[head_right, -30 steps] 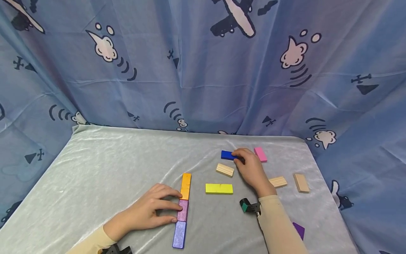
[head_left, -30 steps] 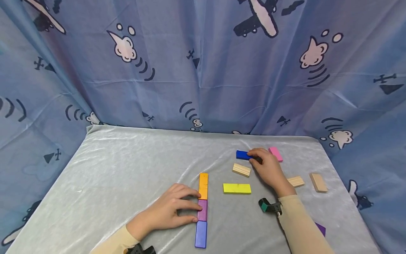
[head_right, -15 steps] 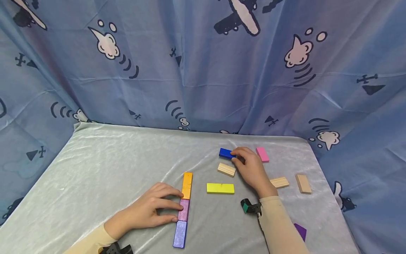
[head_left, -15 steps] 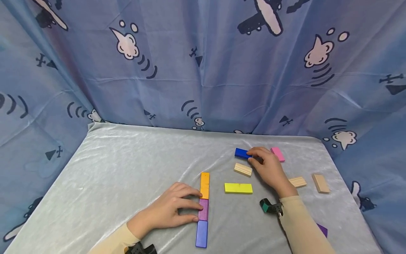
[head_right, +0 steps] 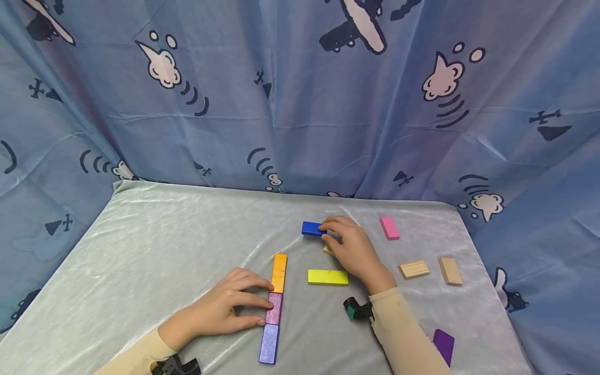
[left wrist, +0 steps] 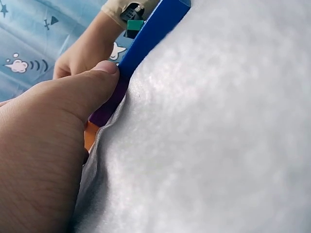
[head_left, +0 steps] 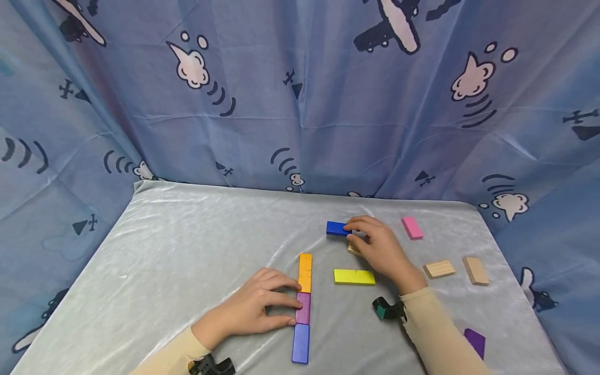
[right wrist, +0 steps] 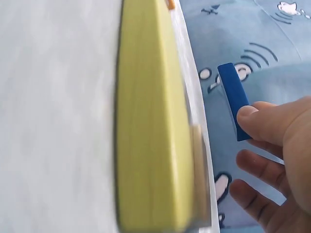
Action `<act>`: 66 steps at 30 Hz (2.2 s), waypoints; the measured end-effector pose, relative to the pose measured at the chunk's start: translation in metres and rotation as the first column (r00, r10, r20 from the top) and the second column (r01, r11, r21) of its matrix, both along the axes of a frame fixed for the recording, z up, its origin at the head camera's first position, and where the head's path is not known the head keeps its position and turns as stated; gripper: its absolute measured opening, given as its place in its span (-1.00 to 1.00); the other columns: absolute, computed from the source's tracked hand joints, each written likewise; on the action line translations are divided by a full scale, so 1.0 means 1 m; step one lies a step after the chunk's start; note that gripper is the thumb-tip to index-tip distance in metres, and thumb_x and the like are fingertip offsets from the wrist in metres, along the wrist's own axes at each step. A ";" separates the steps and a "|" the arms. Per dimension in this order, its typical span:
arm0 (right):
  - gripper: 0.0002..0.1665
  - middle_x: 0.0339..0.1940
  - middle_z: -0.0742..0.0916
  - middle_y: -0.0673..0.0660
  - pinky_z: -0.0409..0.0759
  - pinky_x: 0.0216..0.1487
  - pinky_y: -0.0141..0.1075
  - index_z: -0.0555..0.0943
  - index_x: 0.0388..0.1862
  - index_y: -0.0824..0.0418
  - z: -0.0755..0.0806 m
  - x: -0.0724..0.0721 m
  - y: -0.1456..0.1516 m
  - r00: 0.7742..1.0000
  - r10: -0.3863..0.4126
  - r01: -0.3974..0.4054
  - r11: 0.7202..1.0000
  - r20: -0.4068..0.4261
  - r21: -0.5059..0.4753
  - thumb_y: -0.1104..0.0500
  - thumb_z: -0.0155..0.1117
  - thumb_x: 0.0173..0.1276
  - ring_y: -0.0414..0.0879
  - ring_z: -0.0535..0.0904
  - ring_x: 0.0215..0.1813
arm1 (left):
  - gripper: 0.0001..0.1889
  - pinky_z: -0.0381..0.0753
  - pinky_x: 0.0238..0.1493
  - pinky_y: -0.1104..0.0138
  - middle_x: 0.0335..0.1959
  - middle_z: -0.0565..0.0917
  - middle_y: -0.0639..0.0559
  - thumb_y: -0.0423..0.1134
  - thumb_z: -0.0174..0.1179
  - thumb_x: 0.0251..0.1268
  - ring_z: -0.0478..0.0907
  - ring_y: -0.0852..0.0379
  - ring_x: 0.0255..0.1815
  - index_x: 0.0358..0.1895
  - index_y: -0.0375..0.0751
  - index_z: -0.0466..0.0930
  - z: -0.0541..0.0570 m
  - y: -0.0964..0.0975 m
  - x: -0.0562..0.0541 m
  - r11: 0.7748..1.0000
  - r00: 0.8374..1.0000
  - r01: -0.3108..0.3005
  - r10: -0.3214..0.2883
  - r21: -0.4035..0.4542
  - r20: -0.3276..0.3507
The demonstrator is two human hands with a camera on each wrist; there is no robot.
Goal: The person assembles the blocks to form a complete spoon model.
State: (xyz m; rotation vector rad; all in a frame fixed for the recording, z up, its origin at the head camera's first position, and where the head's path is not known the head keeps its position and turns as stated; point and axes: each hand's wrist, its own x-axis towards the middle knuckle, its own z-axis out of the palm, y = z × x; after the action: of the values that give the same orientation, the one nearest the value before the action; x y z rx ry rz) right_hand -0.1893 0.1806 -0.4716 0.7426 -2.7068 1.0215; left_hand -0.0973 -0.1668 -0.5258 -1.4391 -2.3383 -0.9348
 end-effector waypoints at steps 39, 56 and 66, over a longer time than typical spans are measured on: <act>-0.79 0.15 0.78 -0.03 0.65 0.32 -0.05 0.82 0.08 0.06 -0.027 0.009 -0.058 0.984 0.162 -0.166 0.985 0.076 0.042 0.23 0.50 0.53 -0.10 0.69 0.22 | -0.72 0.50 0.32 0.16 0.30 0.68 0.18 0.12 0.50 0.42 0.55 0.17 0.31 0.09 0.21 0.86 -0.001 0.001 -0.001 1.000 1.000 0.002 -0.002 0.014 -0.005; -0.71 0.31 0.76 0.07 0.54 0.46 0.12 0.82 0.20 0.09 -0.015 0.014 -0.050 0.976 0.165 -0.171 0.985 0.142 0.031 0.21 0.45 0.56 0.09 0.64 0.42 | -0.72 0.49 0.32 0.15 0.30 0.68 0.20 0.13 0.50 0.42 0.55 0.17 0.31 0.09 0.23 0.85 -0.001 -0.001 0.000 1.000 1.000 -0.001 0.001 0.013 0.014; -0.78 0.10 0.84 0.03 0.75 0.16 0.01 0.83 0.11 0.17 0.003 0.019 -0.027 0.977 0.143 -0.134 0.989 0.156 -0.068 0.27 0.43 0.56 -0.08 0.75 0.10 | -0.73 0.49 0.32 0.15 0.30 0.69 0.19 0.12 0.50 0.41 0.55 0.17 0.30 0.08 0.23 0.86 0.001 0.001 0.001 1.000 1.000 -0.004 0.004 0.010 0.009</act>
State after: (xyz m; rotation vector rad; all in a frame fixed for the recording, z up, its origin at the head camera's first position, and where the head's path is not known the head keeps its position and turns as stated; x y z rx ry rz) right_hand -0.1706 0.1531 -0.4689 0.8850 -2.7781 1.2359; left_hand -0.0968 -0.1655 -0.5251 -1.4291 -2.3386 -0.9525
